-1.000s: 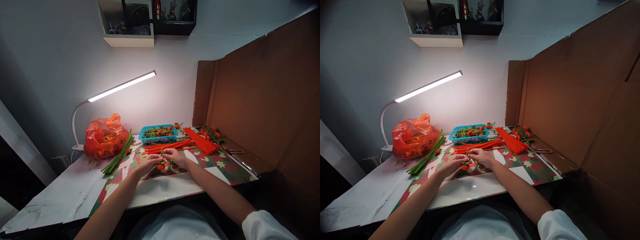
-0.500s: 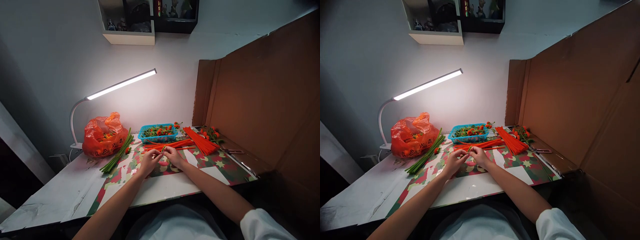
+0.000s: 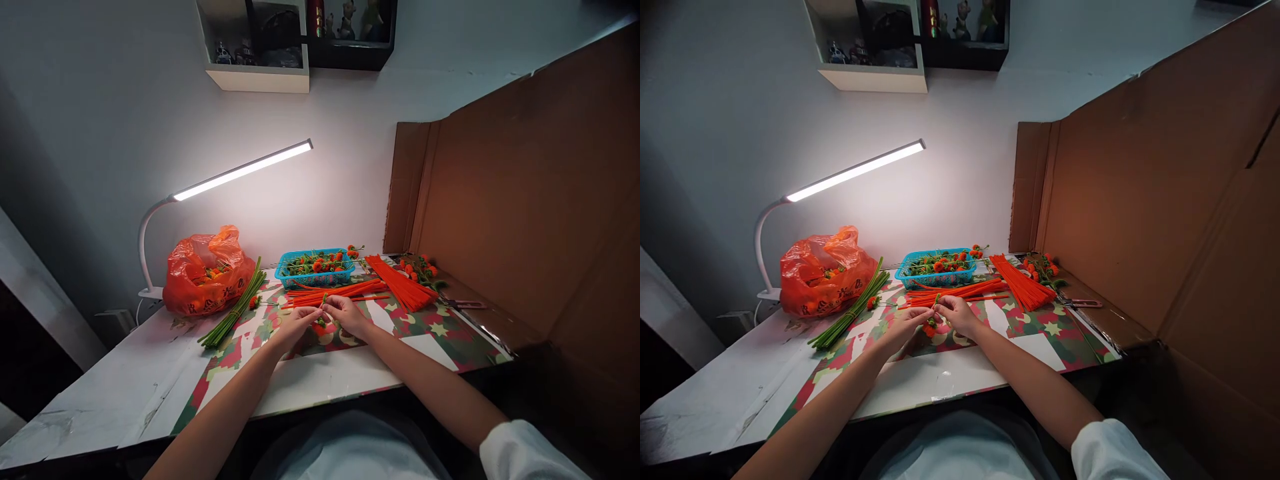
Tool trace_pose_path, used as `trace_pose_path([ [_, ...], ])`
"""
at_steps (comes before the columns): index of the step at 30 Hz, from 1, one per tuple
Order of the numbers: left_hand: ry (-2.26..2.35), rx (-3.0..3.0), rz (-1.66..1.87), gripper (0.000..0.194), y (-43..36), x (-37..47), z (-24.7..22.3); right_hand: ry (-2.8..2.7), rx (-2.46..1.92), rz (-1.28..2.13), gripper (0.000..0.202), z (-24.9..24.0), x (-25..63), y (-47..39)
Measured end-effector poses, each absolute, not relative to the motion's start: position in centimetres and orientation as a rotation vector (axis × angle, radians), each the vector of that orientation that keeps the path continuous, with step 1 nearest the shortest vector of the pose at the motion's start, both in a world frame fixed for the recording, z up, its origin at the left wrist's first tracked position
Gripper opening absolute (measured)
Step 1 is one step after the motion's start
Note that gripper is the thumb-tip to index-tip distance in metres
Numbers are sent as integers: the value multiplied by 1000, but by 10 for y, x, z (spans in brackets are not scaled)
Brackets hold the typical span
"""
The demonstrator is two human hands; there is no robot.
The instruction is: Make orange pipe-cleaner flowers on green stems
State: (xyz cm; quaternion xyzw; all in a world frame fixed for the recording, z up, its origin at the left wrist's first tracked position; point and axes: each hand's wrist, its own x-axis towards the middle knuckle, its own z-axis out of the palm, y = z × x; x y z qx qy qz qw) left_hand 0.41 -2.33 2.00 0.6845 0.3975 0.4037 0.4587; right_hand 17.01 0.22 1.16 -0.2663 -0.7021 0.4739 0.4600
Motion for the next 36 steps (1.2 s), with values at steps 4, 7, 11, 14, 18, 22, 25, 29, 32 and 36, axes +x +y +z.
trace_pose_path([
  [4, 1043, 1696, 1086, 37, -18, 4, 13, -1671, -720, 1107, 30, 8, 171, 4],
  [7, 1064, 1729, 1095, 34, -14, 4, 7, -1655, -746, 1085, 30, 6, 170, 4],
  [11, 1067, 1786, 1063, 35, -14, 5, 5, -1641, -767, 1074, 29, 5, 169, 4],
  [14, 1064, 1824, 1036, 37, -15, 5, 6, -1636, -775, 1071, 30, 4, 169, 5],
  [18, 1107, 1859, 1073, 35, -13, 4, 6, -1639, -777, 1059, 30, 5, 169, 6],
  [22, 1195, 1865, 1189, 26, -12, 4, 5, -1631, -784, 1059, 30, 5, 168, 6],
  [25, 1225, 1865, 1252, 23, -13, 5, 7, -1608, -789, 1065, 30, 5, 167, 7],
  [29, 1158, 1869, 1196, 23, -17, 5, 12, -1571, -788, 1092, 32, 5, 166, 8],
  [32, 1065, 1840, 1101, 25, -19, 5, 16, -1543, -787, 1135, 32, 6, 166, 7],
  [36, 1012, 1791, 1056, 27, -21, 5, 18, -1523, -790, 1189, 32, 8, 165, 4],
])
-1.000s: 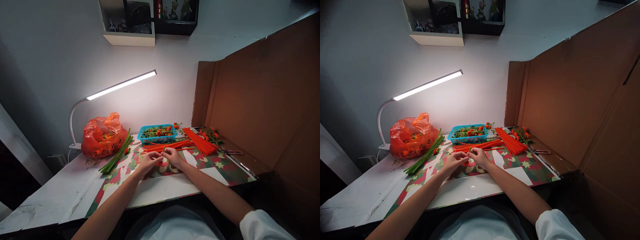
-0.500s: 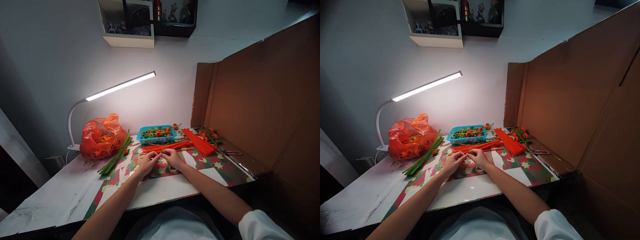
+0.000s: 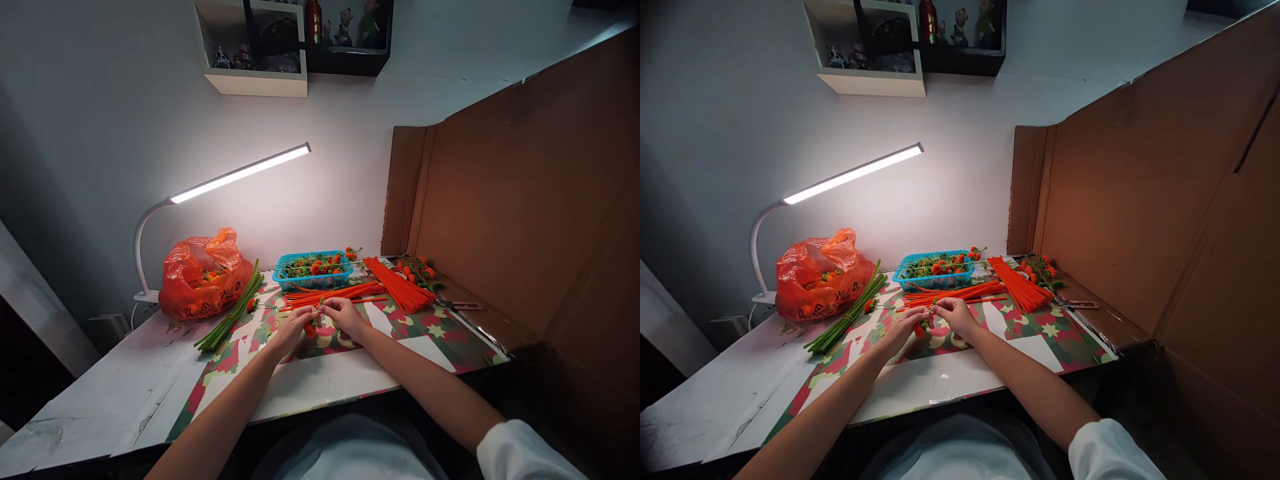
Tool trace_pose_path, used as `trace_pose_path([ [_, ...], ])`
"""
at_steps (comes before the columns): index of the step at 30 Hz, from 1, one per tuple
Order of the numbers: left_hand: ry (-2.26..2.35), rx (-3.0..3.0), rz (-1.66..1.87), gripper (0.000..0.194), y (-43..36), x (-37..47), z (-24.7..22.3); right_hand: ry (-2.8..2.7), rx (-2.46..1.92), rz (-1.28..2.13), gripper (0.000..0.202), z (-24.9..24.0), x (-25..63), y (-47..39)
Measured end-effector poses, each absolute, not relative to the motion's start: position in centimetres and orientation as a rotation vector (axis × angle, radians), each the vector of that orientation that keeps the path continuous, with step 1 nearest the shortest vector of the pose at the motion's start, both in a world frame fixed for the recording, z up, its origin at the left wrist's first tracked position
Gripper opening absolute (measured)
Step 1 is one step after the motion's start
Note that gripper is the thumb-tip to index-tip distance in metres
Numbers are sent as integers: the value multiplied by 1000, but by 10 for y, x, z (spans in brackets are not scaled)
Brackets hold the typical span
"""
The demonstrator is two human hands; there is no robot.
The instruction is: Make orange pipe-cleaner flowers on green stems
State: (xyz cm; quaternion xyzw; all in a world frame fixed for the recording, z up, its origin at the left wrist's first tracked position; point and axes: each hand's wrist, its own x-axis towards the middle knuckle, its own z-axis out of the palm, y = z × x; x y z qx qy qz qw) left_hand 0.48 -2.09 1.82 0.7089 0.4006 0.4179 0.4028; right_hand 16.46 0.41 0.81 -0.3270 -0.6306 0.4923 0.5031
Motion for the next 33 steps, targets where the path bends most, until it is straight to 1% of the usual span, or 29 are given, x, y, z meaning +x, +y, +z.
trace_pose_path([
  [3, 1020, 1784, 1061, 30, -21, 5, 16, -1514, -800, 1212, 32, 10, 165, 2],
  [13, 1118, 1902, 1119, 31, -16, 6, 3, -1521, -806, 1213, 31, 13, 167, -2],
  [26, 1111, 1990, 1037, 40, -19, 5, 8, -1540, -819, 1187, 42, 10, 166, 2],
  [33, 1134, 2024, 1008, 39, -23, 8, 13, -1570, -812, 1181, 40, 7, 167, 4],
])
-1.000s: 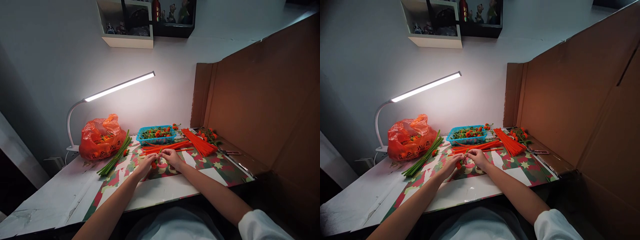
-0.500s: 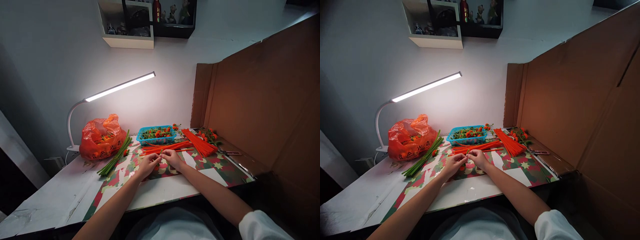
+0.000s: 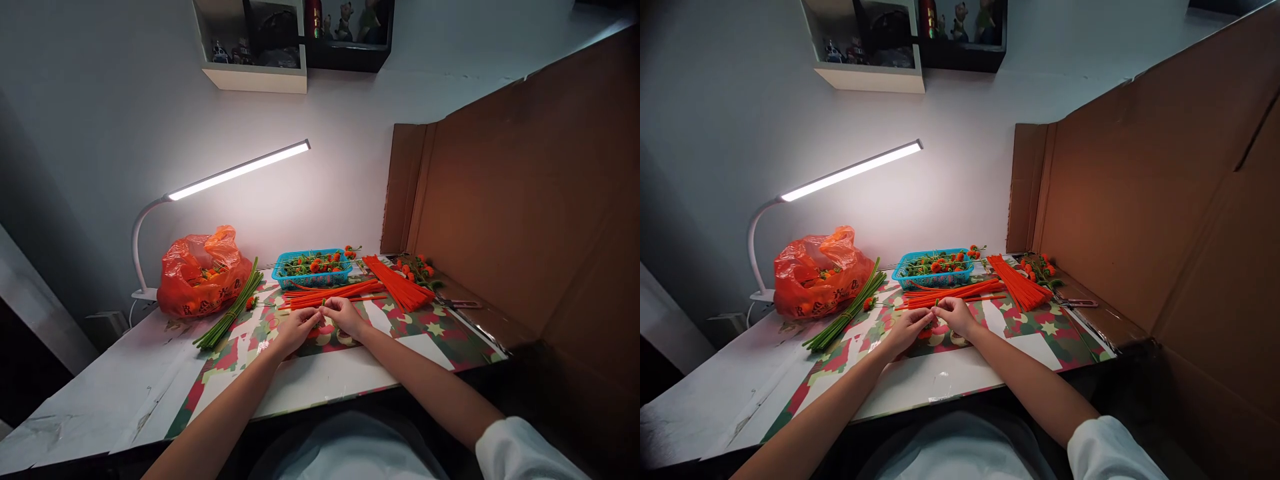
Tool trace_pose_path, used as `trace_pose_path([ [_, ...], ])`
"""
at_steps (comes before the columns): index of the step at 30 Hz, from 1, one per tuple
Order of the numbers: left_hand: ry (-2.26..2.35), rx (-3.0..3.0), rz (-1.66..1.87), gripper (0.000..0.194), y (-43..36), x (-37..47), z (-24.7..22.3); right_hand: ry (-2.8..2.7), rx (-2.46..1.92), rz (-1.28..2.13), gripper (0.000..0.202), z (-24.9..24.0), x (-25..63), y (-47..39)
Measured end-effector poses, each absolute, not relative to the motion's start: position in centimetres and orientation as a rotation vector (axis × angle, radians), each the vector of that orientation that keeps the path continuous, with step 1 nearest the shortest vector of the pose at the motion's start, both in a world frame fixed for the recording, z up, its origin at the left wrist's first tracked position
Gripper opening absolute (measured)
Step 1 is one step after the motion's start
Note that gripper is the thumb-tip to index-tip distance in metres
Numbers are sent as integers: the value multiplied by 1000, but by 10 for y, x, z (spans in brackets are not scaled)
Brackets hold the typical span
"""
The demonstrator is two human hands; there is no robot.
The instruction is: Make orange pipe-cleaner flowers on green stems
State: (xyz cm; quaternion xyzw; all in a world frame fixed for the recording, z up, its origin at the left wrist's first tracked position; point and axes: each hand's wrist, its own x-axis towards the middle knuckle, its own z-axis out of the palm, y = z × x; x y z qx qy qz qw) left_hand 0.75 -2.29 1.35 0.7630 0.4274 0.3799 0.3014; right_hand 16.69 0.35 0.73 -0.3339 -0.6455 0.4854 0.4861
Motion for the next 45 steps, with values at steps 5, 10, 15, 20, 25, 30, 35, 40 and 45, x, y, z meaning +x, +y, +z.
trace_pose_path([
  [5, 1180, 2036, 995, 37, -25, 8, 14, -1578, -810, 1182, 38, 7, 166, 3],
  [10, 1186, 2057, 997, 37, -24, 6, 12, -1575, -808, 1181, 39, 8, 165, 3],
  [15, 1194, 2072, 994, 36, -23, 6, 11, -1584, -803, 1187, 38, 7, 165, 3],
  [20, 1205, 2084, 982, 35, -23, 7, 10, -1602, -811, 1179, 39, 7, 165, 3],
  [25, 1211, 2105, 962, 34, -24, 7, 12, -1634, -828, 1153, 37, 6, 166, 3],
  [30, 1192, 2136, 943, 30, -26, 8, 13, -1679, -850, 1108, 34, 5, 167, 3],
  [35, 1157, 2153, 937, 27, -30, 10, 16, -1725, -871, 1075, 30, 3, 168, 4],
  [40, 1142, 2164, 936, 26, -32, 11, 18, -1751, -874, 1052, 30, 2, 168, 4],
  [45, 1146, 2177, 935, 28, -29, 10, 16, -1774, -880, 1035, 29, 2, 168, 4],
])
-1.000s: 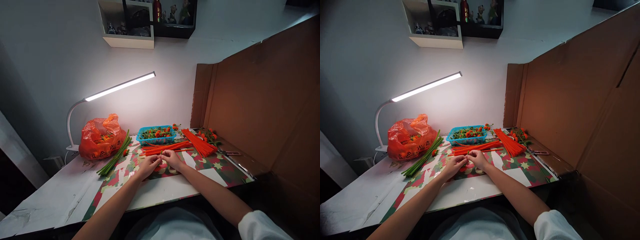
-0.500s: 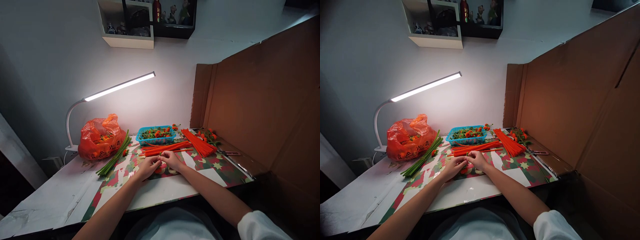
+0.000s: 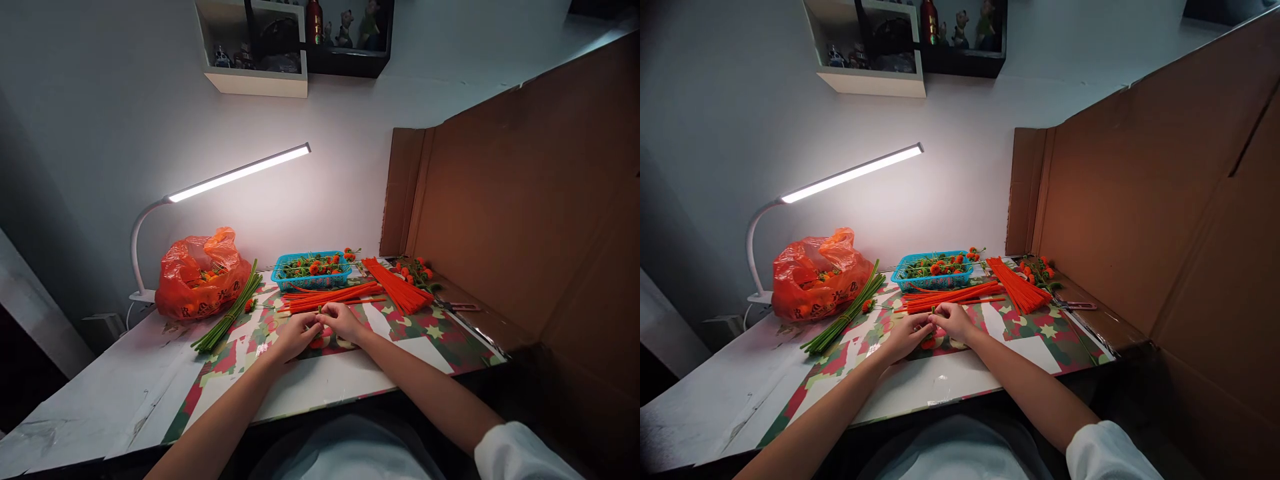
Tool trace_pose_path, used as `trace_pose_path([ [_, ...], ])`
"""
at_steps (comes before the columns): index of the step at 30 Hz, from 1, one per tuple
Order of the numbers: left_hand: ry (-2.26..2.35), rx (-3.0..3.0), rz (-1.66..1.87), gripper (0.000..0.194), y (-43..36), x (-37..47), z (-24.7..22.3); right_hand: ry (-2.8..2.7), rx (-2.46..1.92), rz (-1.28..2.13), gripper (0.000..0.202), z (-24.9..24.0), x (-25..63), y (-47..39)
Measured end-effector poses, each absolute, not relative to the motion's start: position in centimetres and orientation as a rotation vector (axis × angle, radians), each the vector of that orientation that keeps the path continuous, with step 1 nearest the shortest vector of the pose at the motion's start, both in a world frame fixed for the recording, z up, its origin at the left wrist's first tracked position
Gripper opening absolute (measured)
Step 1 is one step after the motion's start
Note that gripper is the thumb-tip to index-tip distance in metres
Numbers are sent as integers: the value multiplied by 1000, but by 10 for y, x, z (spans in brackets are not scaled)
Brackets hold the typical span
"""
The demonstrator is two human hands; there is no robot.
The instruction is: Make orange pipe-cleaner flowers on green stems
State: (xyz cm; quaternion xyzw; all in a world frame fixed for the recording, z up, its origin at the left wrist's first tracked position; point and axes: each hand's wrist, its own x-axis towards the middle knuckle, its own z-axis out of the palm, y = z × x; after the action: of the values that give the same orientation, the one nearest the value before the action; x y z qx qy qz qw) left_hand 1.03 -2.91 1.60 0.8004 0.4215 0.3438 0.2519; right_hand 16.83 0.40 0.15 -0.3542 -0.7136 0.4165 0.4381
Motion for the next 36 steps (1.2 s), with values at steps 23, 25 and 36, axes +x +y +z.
trace_pose_path([
  [23, 1098, 2180, 879, 17, -37, 10, 21, -1915, -907, 932, 24, -4, 169, 6],
  [25, 1079, 2139, 890, 17, -36, 10, 21, -1909, -893, 936, 26, -5, 170, 7],
  [36, 802, 1632, 848, 38, -22, 0, 16, -1749, -718, 1049, 32, 2, 168, 8],
])
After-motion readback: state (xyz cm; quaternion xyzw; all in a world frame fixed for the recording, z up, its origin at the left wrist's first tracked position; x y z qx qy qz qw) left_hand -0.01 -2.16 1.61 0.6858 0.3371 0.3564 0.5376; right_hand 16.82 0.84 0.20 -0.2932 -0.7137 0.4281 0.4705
